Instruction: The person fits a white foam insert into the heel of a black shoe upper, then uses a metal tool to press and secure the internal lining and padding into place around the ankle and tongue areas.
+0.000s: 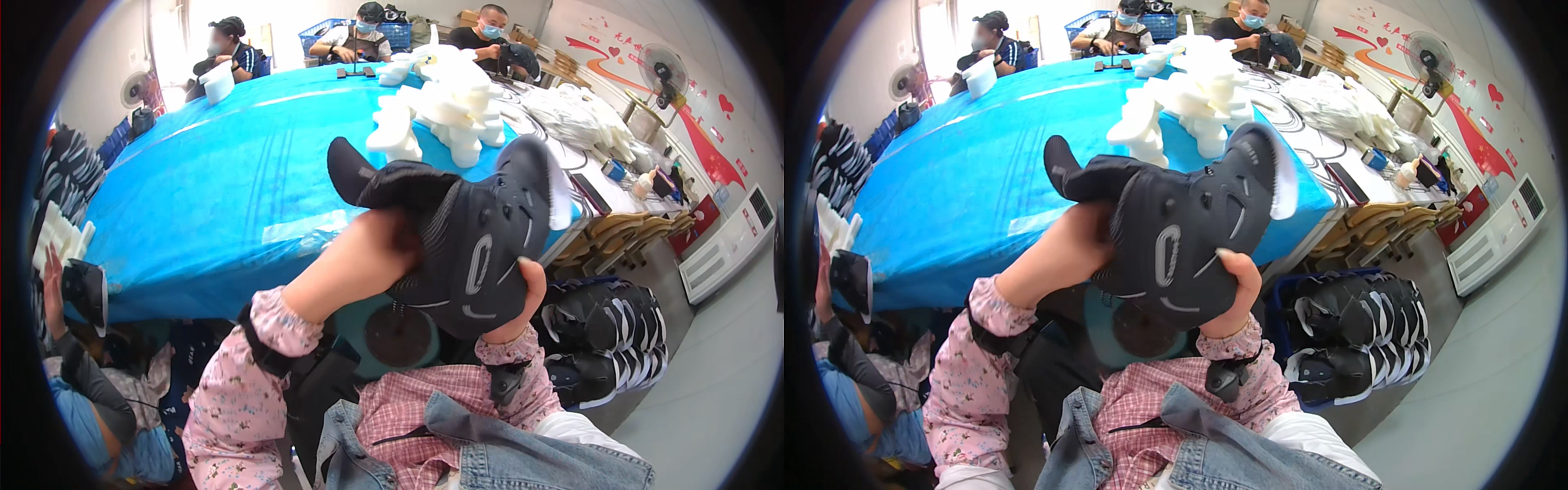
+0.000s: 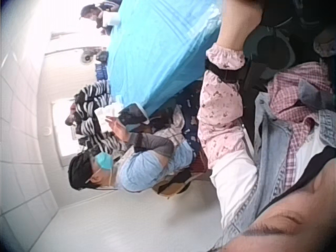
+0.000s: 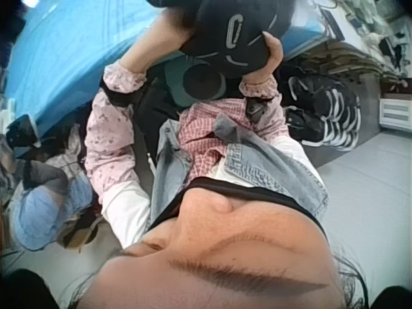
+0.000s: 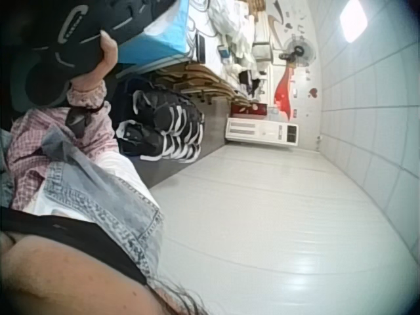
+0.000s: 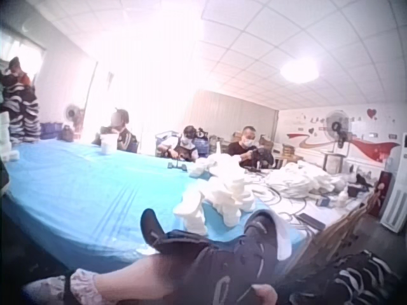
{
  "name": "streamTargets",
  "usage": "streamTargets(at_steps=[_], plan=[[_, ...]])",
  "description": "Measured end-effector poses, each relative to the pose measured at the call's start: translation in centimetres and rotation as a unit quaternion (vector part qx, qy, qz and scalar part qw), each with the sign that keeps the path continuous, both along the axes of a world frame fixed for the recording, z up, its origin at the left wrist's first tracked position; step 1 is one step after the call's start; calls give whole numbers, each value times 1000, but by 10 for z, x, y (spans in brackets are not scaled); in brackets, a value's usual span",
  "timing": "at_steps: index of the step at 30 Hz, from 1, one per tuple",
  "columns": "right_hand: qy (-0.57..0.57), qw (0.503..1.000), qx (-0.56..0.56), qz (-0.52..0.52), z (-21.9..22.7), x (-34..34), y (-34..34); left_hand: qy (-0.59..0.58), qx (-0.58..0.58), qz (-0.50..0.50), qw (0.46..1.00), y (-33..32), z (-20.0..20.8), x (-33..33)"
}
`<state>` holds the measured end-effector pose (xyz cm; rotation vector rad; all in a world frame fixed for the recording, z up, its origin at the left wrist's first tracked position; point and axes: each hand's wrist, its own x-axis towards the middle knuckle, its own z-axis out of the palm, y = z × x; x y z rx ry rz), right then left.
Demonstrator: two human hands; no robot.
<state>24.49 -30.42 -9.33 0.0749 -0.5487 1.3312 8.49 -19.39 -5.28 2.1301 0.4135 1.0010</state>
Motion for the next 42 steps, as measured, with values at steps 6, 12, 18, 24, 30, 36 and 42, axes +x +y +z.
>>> streamTargets(at_steps=[6, 12, 18, 24, 30, 36, 42], plan=[[-87, 983, -136, -90, -4, 12, 4, -128, 119, 150, 973, -55, 29, -10], [-189, 963, -148, -120, -6, 9, 4, -67, 182, 170, 966, -67, 18, -11], [-201, 968, -108, -103, 6, 1, 1, -45, 103, 165, 980, -65, 17, -17], [-184, 973, -111, -91, 10, -9, -2, -54, 206, 215, 953, -73, 19, -17], [-284, 947, -104, -105, 7, -4, -10, -30, 83, 105, 990, -64, 19, -31], [-399, 895, -91, -179, 9, -3, -11, 52, -71, -29, 996, -63, 22, -33], [-491, 824, -30, -282, 30, -17, 1, -51, 67, 30, 996, -44, 18, -28]])
